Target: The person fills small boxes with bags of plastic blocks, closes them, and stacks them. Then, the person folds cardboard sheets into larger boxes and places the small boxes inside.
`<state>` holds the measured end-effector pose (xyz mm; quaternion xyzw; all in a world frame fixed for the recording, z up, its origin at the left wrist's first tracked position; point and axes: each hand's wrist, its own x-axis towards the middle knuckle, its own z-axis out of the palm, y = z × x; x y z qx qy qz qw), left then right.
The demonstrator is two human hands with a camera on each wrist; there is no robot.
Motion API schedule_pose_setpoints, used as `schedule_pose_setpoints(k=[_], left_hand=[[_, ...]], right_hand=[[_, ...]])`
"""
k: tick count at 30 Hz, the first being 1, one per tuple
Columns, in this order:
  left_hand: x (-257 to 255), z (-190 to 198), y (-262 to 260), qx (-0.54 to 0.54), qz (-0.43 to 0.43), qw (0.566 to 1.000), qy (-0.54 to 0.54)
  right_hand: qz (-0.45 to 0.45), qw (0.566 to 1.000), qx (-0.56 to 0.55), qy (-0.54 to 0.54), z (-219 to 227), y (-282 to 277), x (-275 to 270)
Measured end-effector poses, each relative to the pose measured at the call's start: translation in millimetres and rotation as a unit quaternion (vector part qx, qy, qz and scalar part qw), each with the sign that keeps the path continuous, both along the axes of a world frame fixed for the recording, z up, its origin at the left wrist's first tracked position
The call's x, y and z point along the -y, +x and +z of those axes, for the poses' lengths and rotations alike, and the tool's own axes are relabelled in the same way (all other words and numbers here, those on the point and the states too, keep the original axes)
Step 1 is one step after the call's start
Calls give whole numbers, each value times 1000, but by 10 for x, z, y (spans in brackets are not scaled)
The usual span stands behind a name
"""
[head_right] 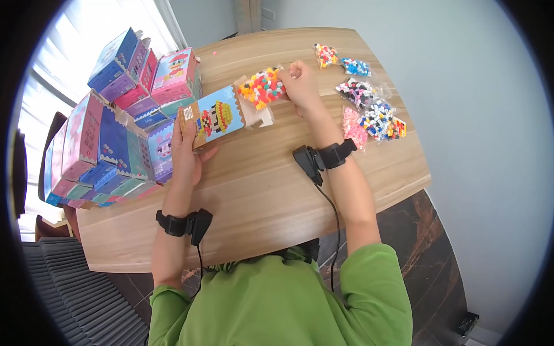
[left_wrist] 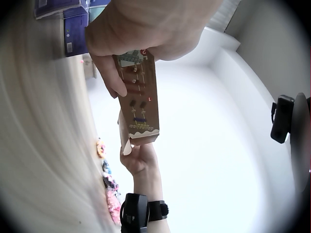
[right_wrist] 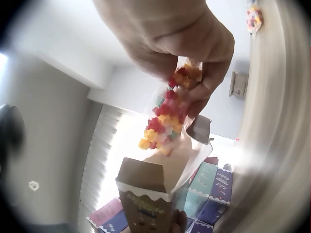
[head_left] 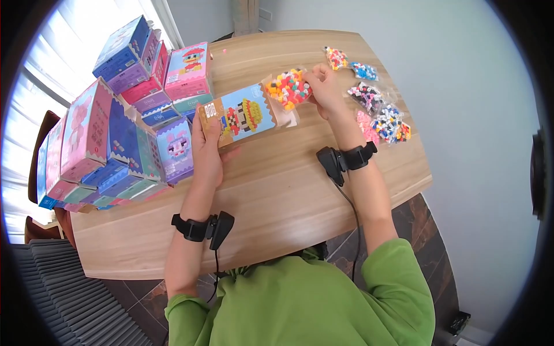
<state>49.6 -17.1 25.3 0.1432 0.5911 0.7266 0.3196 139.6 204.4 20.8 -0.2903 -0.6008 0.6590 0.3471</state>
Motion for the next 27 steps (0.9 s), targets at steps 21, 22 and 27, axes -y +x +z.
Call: schedule_pose_setpoints(k=[21, 22, 27], left_hand=[[-7, -85, -42, 29, 21, 999, 39], [-17, -92, -17, 21, 25, 999, 39], [-37, -51, 51, -34, 36, 998, 36]], right_hand=[[199, 920, 49, 334, 128, 52, 533], [186, 929, 55, 315, 112, 24, 597], [84, 965, -54, 241, 131, -51, 851]])
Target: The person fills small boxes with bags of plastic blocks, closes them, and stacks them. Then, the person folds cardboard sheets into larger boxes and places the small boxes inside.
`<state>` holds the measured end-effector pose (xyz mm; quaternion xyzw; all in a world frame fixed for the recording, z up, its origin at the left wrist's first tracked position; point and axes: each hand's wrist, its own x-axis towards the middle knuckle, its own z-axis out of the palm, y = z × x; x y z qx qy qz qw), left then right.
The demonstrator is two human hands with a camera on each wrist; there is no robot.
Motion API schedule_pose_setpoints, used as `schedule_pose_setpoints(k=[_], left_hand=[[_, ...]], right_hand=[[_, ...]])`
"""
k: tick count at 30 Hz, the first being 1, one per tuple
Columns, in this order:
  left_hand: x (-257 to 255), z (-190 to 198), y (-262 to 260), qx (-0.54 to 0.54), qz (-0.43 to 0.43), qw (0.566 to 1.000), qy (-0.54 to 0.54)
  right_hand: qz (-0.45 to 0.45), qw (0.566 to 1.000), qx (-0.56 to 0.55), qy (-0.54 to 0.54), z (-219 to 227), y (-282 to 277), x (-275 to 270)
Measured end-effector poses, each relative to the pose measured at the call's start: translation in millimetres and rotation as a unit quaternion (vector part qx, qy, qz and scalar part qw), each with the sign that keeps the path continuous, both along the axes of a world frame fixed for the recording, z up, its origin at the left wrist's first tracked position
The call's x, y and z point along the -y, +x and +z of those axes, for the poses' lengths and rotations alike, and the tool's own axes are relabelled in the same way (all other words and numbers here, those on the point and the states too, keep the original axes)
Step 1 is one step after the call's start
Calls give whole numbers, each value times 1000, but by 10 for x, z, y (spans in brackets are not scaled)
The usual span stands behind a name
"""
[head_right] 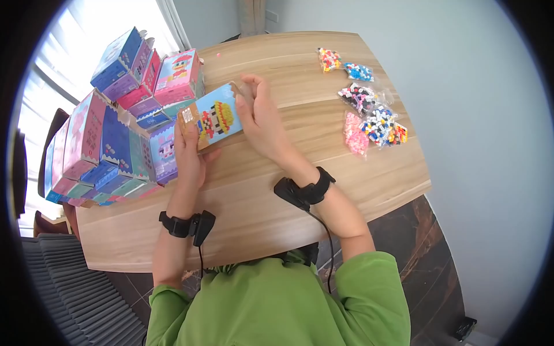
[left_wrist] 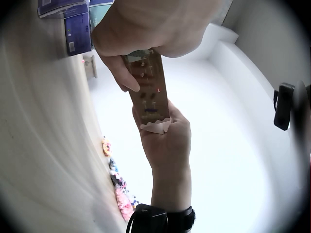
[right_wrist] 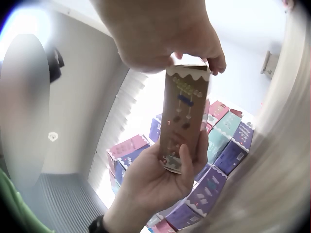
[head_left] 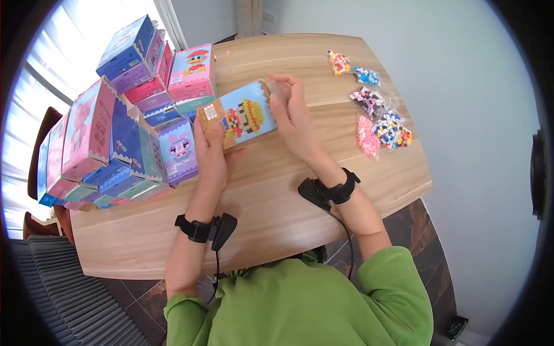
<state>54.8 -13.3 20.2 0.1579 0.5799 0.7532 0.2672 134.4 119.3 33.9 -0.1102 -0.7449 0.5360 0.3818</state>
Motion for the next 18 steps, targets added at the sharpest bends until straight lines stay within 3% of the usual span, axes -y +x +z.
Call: schedule_pose_setpoints(k=[1, 3, 5, 8, 11, 13, 14, 17, 18], left_hand=[[-3, 3, 10, -3, 1, 1000, 5], [-4, 12, 28, -11, 3, 1000, 14], [0, -18, 21, 1, 7, 1000, 18], [27, -10, -9, 32, 4, 999, 20], [-1, -18, 19, 37, 19, 999, 17], [-4, -40, 23, 28, 31, 999, 15], [13, -50, 10, 22, 36, 999, 15], [52, -72, 37, 26, 34, 999, 6], [69, -76, 45, 31, 34, 999, 4]], right_hand=[[8, 999, -49, 13, -75, -91, -28], [42, 996, -41, -63, -132, -117, -68], [93, 965, 73, -235, -10, -42, -88], [114, 925, -57, -357, -40, -98, -83], [147, 942, 39, -298, -120, -85, -139], [34, 999, 35, -15, -255, -139, 13], [-25, 991, 31, 129, -279, -148, 74], [133, 985, 89, -68, -78, 17, 30], [137, 981, 90, -107, -64, 30, -24]])
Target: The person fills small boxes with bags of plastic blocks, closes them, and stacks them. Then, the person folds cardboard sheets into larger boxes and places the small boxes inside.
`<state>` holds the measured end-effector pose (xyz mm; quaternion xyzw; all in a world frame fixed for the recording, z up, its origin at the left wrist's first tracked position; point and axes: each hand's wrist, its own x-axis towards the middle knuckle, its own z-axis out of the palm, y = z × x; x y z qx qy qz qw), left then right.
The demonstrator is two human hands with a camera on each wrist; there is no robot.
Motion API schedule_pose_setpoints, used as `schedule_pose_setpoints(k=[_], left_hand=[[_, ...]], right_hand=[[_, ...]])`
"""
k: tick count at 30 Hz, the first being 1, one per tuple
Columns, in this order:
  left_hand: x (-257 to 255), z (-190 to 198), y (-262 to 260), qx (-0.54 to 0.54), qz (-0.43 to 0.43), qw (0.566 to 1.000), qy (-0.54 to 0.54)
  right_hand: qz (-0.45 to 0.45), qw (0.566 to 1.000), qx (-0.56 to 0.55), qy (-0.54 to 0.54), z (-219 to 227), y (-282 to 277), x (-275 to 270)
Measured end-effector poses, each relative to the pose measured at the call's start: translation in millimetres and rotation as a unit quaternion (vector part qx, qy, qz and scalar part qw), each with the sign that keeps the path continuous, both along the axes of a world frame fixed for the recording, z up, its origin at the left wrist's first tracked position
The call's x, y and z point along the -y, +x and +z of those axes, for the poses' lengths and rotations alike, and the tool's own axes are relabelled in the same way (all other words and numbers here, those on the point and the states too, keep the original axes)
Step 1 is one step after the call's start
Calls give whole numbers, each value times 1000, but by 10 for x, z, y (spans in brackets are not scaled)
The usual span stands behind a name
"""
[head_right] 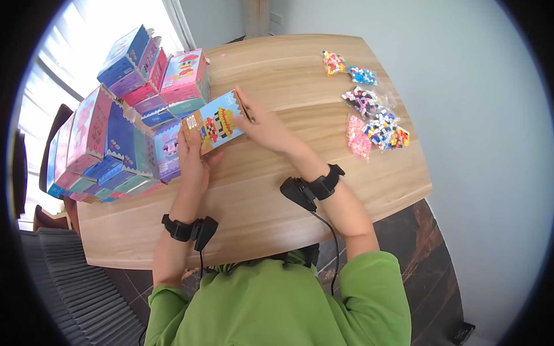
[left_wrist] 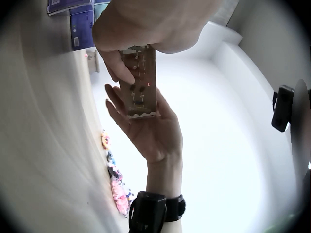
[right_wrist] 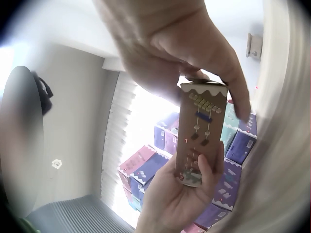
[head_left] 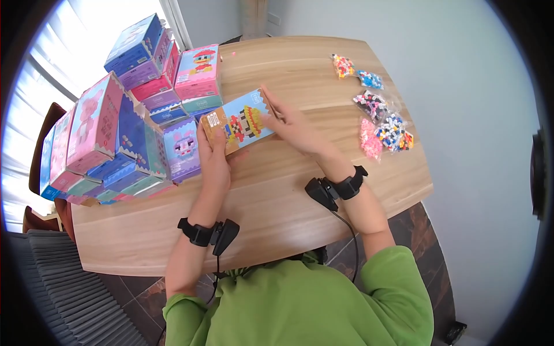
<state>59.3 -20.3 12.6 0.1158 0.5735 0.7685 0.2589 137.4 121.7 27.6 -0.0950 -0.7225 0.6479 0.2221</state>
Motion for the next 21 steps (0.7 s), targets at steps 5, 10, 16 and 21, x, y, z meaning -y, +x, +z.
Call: schedule_pose_setpoints(k=[5, 10, 16, 21], left_hand=[[443, 254, -108, -173, -327, 898, -238], [820, 509, -65, -327, -391, 770, -385], [712, -20, -228, -195, -31, 976, -89], [741, 217, -224, 110, -92, 987, 67]], right_hand=[[14, 978, 4, -206, 134, -101, -351], [31, 986, 78, -146, 187, -404, -229], [16, 987, 40, -153, 152, -516, 253], [37, 990, 41, -131, 70, -416, 258]])
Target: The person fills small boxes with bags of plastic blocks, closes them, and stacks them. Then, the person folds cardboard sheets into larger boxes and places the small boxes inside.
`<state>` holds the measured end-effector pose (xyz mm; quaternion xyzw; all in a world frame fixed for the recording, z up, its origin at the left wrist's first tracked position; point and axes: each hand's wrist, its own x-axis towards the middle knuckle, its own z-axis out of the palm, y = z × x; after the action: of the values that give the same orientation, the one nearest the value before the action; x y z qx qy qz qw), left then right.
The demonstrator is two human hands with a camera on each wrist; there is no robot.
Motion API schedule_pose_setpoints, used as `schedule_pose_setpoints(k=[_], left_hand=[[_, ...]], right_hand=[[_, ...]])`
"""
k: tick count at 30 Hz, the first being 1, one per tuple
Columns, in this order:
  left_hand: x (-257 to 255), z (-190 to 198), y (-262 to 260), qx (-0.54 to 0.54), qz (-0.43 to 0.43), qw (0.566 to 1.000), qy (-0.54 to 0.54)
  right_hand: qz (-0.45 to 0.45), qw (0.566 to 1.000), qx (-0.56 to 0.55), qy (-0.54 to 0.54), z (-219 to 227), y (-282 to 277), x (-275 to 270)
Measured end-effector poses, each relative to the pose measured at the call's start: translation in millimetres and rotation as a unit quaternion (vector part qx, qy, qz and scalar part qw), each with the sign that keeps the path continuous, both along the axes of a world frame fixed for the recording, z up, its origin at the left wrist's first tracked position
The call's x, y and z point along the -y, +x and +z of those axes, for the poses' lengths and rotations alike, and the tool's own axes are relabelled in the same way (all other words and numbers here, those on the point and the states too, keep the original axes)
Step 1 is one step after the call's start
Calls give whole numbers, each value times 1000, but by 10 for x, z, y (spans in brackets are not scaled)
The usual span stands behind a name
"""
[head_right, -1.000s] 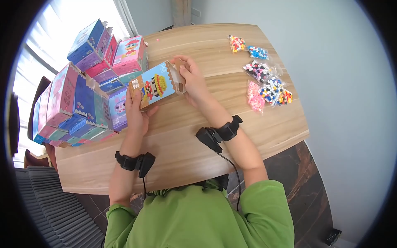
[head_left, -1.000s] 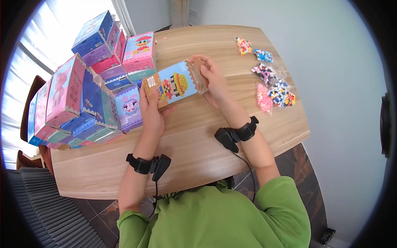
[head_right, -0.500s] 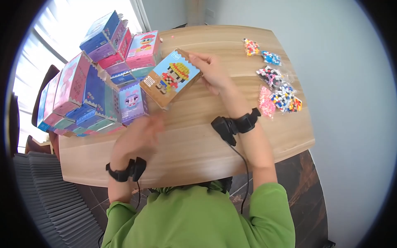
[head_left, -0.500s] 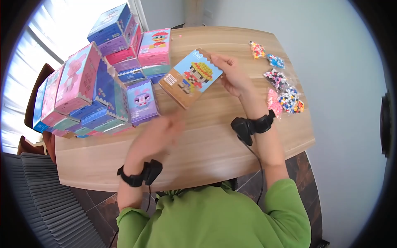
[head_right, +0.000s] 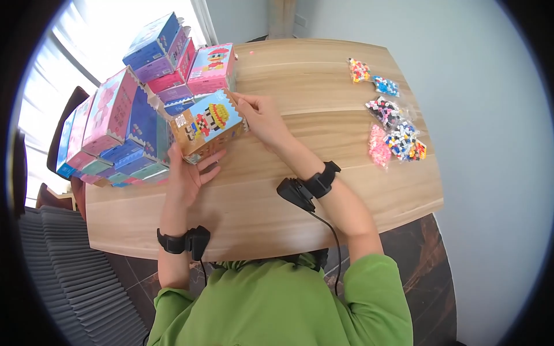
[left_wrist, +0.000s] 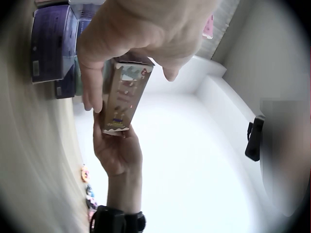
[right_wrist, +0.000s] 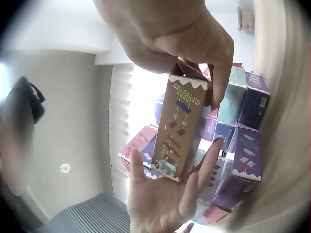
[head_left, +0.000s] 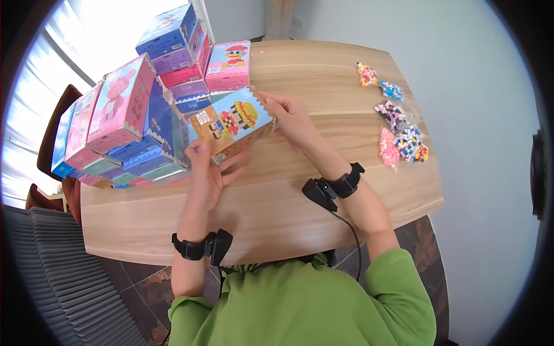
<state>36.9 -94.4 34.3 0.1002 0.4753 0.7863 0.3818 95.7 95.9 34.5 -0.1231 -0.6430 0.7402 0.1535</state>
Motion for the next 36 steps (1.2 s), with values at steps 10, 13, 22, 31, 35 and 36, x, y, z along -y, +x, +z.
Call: schedule_pose_setpoints(k=[10, 13, 22, 31, 35, 36], left_hand=[[-203, 2, 38, -13, 27, 999, -33], [-231, 6, 54, -11, 22, 1000, -18], [-352, -14, 78, -56, 49, 997, -21], [-213, -49, 80, -107, -10, 990, -95], [53, 342, 196, -477, -71, 706, -519], [100, 446, 254, -495, -78, 670, -548]], right_hand=[[118, 992, 40, 6, 165, 170, -300], [57, 998, -10, 8, 93, 132, -276], [-68, 959, -130, 241, -122, -27, -200], [-23, 996, -72, 51, -239, -40, -111], [-12, 998, -13, 62, -309, -158, -113], [-20, 993, -4, 116, -348, -208, -105]])
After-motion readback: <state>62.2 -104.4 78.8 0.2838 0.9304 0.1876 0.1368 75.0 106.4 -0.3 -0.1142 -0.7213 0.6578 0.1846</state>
